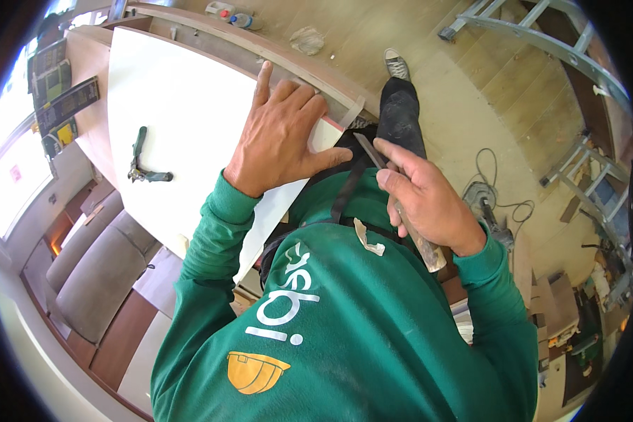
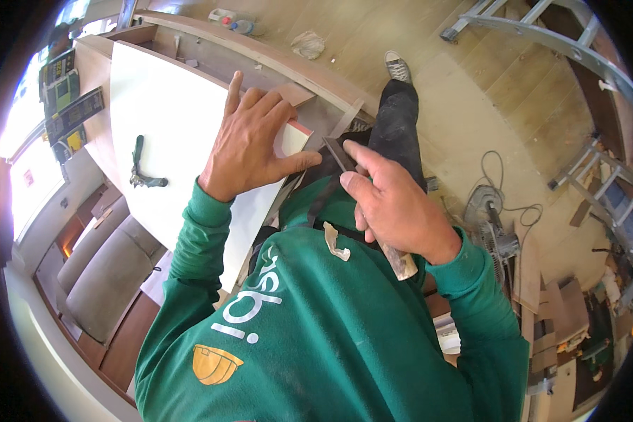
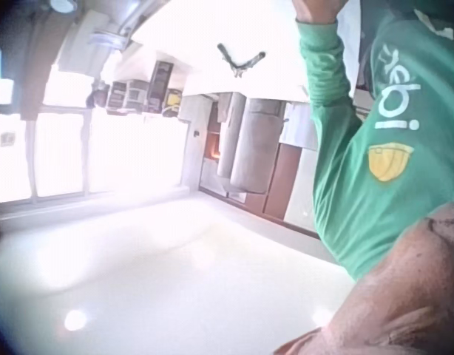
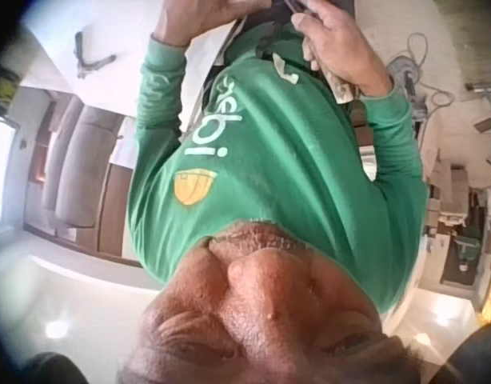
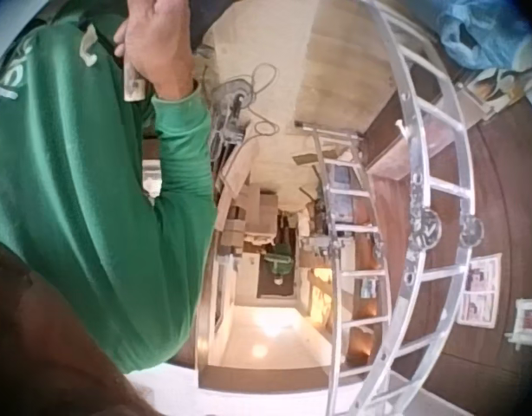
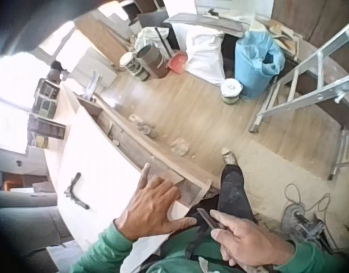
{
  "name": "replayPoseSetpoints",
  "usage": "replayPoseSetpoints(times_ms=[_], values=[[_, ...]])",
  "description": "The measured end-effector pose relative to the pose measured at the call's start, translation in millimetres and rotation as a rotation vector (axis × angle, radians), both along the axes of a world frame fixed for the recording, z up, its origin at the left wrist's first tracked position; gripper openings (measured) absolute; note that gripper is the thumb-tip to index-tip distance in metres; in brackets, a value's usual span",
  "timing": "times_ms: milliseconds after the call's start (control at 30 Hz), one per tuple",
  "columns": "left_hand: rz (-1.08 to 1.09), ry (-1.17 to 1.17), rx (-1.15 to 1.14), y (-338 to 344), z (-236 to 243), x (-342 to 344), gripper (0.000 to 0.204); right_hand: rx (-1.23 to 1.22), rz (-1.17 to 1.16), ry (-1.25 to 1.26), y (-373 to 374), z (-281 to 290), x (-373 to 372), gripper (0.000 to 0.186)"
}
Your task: The person trims the edge of a white cabinet door using a utility knife, then sands the edges with a sanding block. The person flips the door to work on different sides and places it back on the workbench.
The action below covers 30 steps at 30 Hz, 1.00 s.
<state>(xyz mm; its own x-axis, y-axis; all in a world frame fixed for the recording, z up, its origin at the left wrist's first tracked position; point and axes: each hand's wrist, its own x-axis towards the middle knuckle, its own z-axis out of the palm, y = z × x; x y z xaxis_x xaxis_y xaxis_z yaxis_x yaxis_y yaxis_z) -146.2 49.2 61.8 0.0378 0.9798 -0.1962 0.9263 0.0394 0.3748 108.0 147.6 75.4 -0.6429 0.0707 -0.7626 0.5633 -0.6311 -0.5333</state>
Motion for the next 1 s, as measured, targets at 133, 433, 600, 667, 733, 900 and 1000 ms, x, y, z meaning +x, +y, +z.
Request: replayPoseSetpoints(times_ms=[133,433,600,667,733,900,1000], values=[[0.073,-0.050,0.123,-10.6,-14.6,1.1,0.055,-0.012,0.118,-0.099,12.4,19.2,-14.1,0.061],[0.207,-0.205,0.180,-15.0,-24.2,-3.3,0.052,-0.061,0.226,-0.245,31.5,48.1,-54.1,0.058],[0.232,-0.254,0.172,-15.1,-24.4,-6.2,0.053,-0.090,0.335,-0.287,46.0,50.0,-64.6,0.058],[0.224,-0.254,0.156,-15.4,-24.7,-8.4,0.052,-0.097,0.369,-0.309,49.4,50.5,-67.5,0.059],[0.222,-0.249,0.157,-15.1,-23.8,-8.9,0.051,-0.099,0.385,-0.319,51.7,51.0,-69.8,0.060],[0.230,-0.253,0.180,-14.3,-26.5,-8.2,0.052,-0.076,0.404,-0.339,48.5,57.0,-79.8,0.060],[0.230,-0.252,0.176,-13.4,-24.0,-8.1,0.051,-0.079,0.390,-0.307,49.0,53.1,-75.2,0.060]])
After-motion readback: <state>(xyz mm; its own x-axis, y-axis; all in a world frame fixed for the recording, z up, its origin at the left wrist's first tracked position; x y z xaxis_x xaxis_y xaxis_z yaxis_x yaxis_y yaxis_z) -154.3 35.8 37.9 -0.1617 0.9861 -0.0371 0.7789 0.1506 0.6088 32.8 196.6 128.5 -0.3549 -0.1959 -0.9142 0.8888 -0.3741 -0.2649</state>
